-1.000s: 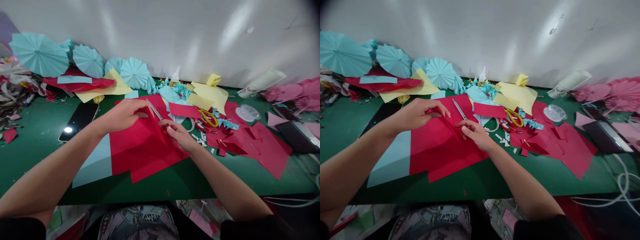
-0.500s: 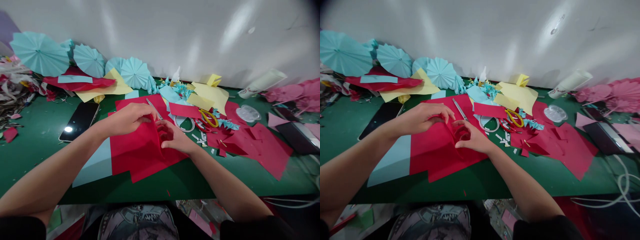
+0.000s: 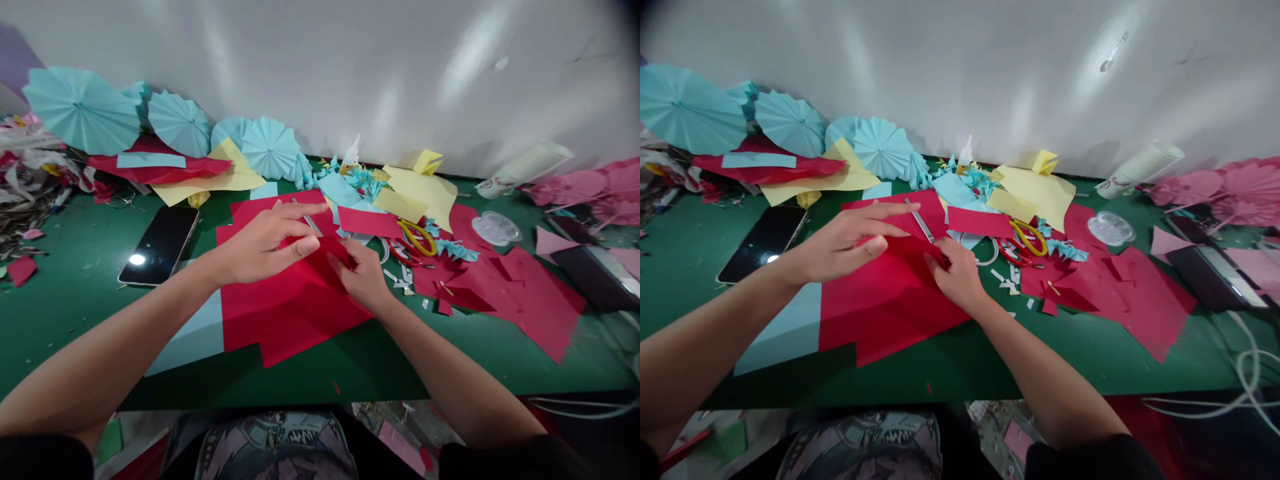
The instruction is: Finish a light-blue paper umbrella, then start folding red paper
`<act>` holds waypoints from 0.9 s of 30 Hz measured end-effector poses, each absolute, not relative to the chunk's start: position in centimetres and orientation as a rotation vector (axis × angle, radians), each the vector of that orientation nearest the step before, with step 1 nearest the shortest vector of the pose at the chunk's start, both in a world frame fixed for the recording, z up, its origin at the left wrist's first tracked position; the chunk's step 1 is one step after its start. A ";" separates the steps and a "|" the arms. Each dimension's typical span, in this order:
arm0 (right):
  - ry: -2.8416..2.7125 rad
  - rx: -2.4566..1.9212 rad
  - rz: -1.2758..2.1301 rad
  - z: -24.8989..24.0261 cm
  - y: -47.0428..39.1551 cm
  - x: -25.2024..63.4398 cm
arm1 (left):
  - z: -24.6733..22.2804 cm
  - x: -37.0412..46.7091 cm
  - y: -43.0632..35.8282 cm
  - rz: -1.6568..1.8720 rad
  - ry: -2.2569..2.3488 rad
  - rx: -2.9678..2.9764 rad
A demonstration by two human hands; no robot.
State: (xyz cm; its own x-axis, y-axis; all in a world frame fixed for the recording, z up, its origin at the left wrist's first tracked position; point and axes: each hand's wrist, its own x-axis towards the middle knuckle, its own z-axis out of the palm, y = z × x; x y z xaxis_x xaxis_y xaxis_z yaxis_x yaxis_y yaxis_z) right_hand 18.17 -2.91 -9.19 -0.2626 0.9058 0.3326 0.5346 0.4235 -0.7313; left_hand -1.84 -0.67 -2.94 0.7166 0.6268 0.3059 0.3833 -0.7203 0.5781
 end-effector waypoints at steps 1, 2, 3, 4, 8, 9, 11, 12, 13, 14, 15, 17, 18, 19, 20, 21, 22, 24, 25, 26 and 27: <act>-1.900 -1.253 0.580 -9.2 -2.9 18.2 | -2.8 -1.9 -0.8 0.668 0.833 2.412; -1.859 -1.280 0.550 -9.2 -2.9 18.2 | -2.7 -2.0 -0.9 0.636 0.905 2.387; -1.814 -1.300 0.542 -9.2 -2.9 18.2 | -2.7 -2.1 -1.0 0.594 0.981 2.370; -1.763 -1.314 0.551 -9.2 -2.9 18.3 | -2.7 -2.3 -1.0 0.549 1.053 2.364; -1.458 -1.324 0.615 -9.7 -2.6 18.4 | -3.8 -2.7 -0.5 0.504 1.246 2.344; -1.372 -1.301 0.629 -9.9 -2.5 18.5 | -4.1 -2.8 -0.2 0.528 1.272 2.309; -1.226 -1.237 0.671 -10.3 -2.1 18.5 | -4.5 -2.9 0.3 0.573 1.317 2.194; -1.172 -1.200 0.708 -10.5 -1.9 18.5 | -4.5 -2.9 0.6 0.579 1.329 2.129; -1.128 -1.163 0.755 -10.6 -1.8 18.5 | -4.4 -2.9 0.9 0.574 1.335 2.072; -1.092 -1.133 0.819 -10.7 -1.6 18.5 | -4.2 -3.0 1.2 0.556 1.336 2.030; -1.061 -1.111 0.891 -10.7 -1.5 18.5 | -4.0 -3.1 1.4 0.525 1.336 2.000; -0.989 -1.088 1.007 -10.5 -1.2 18.7 | -3.4 -3.5 1.8 0.426 1.325 1.947; -0.948 -1.094 1.043 -10.3 -1.1 18.9 | -3.2 -3.8 2.0 0.366 1.312 1.910; -0.916 -1.105 1.072 -10.1 -0.9 19.1 | -2.9 -4.1 2.1 0.304 1.295 1.862; -0.897 -1.115 1.098 -9.9 -0.8 19.3 | -2.8 -4.5 2.2 0.250 1.278 1.807; -0.903 -1.123 1.131 -9.8 -0.7 19.5 | -2.6 -4.9 2.3 0.208 1.275 1.763; -0.934 -1.127 1.174 -9.6 -0.5 19.8 | -2.5 -5.3 2.4 0.179 1.279 1.731; -1.035 -1.122 1.275 -9.4 -0.4 20.3 | -2.5 -6.0 2.7 0.157 1.294 1.706; -1.082 -1.118 1.319 -9.4 -0.4 20.5 | -2.5 -6.3 2.8 0.158 1.292 1.704; -1.122 -1.120 1.358 -9.3 -0.4 20.7 | -2.5 -6.6 2.9 0.166 1.281 1.703; -1.156 -1.128 1.391 -9.3 -0.4 20.8 | -2.5 -6.8 3.0 0.180 1.257 1.703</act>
State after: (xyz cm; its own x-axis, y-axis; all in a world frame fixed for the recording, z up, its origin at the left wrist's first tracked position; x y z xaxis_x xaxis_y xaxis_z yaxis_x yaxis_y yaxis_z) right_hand 20.81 -0.37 -9.32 -0.1029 0.9923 -0.0694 -0.1131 -0.0810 -0.9903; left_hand -6.80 3.04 -2.45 0.4545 0.7959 -0.4000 0.6516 0.0090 0.7585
